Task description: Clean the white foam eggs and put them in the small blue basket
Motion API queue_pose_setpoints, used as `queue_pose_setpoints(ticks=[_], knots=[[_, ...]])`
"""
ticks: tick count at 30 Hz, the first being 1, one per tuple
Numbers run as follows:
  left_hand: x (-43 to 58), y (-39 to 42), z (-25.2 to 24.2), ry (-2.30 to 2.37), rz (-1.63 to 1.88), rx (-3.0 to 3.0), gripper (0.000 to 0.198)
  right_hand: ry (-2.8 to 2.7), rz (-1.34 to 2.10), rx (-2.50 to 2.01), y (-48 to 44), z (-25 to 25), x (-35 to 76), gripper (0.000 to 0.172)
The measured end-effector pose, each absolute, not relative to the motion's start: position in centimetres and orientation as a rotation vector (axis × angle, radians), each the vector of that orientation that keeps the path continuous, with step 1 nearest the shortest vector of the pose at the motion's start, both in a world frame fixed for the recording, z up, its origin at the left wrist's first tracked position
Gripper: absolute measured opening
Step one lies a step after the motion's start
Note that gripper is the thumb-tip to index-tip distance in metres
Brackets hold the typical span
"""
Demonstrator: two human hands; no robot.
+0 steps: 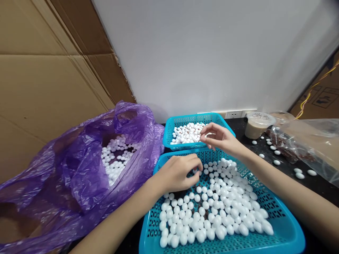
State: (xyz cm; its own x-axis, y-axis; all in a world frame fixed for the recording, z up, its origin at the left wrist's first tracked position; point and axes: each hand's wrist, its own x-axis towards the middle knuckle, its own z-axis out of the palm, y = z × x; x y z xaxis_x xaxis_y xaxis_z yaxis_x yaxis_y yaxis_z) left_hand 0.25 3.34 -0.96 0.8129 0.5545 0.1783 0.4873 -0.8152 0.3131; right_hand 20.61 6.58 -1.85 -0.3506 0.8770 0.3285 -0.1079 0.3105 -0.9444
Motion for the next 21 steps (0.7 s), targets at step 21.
queue_pose_setpoints(ticks=[21], knots=[[0.06, 3.56, -1.18, 0.767, -0.071, 2.705, 0.005, -2.691, 1.442, -0.841, 5.61, -2.53, 20.66, 0.024]])
